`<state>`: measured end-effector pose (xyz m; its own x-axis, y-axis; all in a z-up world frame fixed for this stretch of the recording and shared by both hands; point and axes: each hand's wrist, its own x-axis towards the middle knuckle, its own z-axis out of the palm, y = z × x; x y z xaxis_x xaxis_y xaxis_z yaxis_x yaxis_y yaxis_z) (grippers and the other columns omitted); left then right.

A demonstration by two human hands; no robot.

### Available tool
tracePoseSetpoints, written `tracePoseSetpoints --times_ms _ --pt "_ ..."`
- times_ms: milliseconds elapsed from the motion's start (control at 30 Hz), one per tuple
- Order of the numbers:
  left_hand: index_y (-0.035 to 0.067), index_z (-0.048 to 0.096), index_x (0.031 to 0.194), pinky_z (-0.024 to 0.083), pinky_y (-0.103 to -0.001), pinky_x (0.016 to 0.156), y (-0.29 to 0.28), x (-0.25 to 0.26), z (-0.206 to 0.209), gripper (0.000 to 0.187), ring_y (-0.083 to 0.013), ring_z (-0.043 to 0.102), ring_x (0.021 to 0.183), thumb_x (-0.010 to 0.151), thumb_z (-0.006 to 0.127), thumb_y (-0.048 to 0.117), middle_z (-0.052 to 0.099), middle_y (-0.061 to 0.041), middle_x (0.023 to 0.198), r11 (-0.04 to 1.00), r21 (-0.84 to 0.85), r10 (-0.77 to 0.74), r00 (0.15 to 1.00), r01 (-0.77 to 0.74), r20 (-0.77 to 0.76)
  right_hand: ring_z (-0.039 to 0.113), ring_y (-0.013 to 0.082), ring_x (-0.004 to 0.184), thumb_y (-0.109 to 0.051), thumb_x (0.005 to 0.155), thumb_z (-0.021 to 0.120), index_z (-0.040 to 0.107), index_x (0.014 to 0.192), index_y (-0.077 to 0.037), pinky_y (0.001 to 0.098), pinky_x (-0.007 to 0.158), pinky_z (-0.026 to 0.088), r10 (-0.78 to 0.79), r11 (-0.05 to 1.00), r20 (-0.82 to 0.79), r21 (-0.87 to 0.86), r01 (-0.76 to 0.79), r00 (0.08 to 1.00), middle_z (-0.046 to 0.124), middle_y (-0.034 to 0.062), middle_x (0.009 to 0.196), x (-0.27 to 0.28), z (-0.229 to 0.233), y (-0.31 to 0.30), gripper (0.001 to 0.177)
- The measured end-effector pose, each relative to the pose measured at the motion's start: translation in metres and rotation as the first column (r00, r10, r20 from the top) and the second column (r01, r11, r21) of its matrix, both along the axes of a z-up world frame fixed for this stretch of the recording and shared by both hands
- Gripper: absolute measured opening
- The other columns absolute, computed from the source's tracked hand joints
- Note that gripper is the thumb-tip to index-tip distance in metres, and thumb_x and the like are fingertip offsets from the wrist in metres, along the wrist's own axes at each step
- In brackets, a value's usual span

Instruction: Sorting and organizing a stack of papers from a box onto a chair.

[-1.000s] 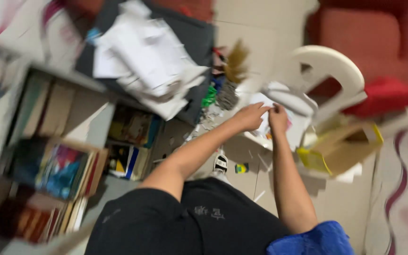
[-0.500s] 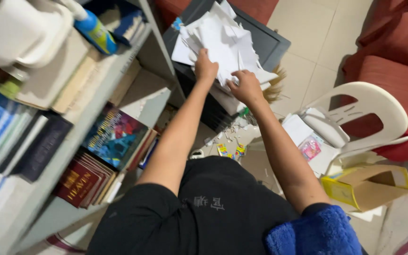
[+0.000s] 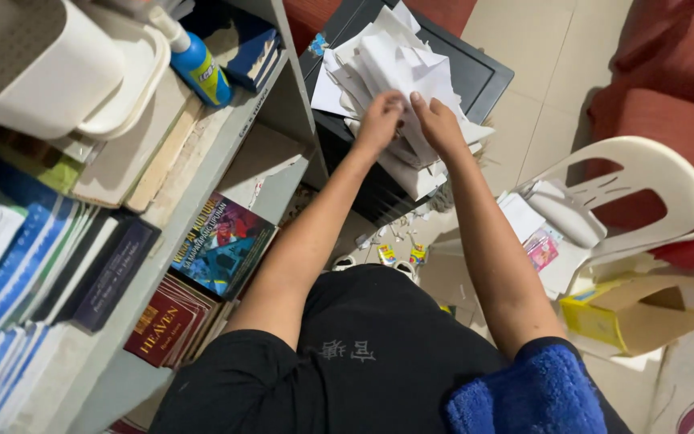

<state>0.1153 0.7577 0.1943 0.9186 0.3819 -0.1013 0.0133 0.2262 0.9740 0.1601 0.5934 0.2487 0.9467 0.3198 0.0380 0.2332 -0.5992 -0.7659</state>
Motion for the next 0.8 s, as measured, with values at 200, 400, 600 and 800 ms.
tracePoseSetpoints --times_ms 200,400,600,800 --pt "0.003 0.061 0.131 0.058 -0.031 0.075 -0.012 -0.004 -0.005 0.036 -0.0185 0.067 0.096 0.1 0.063 0.021 0.07 -0.008 0.113 0.99 -0.134 -0.027 0.99 0.046 0.14 0.073 0.0289 0.09 -0.016 0.083 0.074 0.062 0.117 -0.001 0.0405 0.077 0.061 -0.014 0.891 -0.425 0.406 0.205 0.905 0.073 0.0184 0.106 0.01 0.028 -0.009 0.039" --pt "0.009 0.057 0.126 0.06 -0.039 0.069 -0.011 -0.024 0.07 0.044 -0.0216 0.066 0.09 0.092 0.07 0.035 0.067 -0.007 0.103 0.849 -0.529 -0.056 0.994 -0.003 -0.096 0.074 0.0276 0.096 -0.004 0.088 0.068 0.061 0.125 0.001 0.0407 0.088 0.063 0.359 0.635 -0.568 0.73 0.252 0.74 0.072 0.0162 0.112 0.006 0.041 -0.04 0.038" --pt "0.005 0.065 0.117 0.063 -0.036 0.07 -0.011 -0.021 0.069 0.042 -0.0217 0.073 0.087 0.082 0.081 0.021 0.073 -0.009 0.104 0.899 -0.428 -0.098 0.995 0.097 0.02 0.074 0.0234 0.1 -0.012 0.095 0.066 0.063 0.122 0.0 0.0371 0.093 0.06 0.381 0.548 -0.528 0.79 0.274 0.759 0.075 0.0127 0.113 -0.006 0.055 -0.061 0.03" --pt "0.002 0.067 0.121 0.06 -0.036 0.074 -0.019 -0.025 0.078 0.047 -0.0218 0.071 0.093 0.081 0.084 0.02 0.073 -0.009 0.106 0.959 -0.278 -0.018 0.995 0.045 0.098 0.064 0.0209 0.096 -0.013 0.109 0.067 0.062 0.119 0.006 0.0359 0.087 0.054 0.018 0.812 -0.046 0.584 0.012 0.999 0.069 0.0141 0.108 0.003 0.022 -0.057 0.022"
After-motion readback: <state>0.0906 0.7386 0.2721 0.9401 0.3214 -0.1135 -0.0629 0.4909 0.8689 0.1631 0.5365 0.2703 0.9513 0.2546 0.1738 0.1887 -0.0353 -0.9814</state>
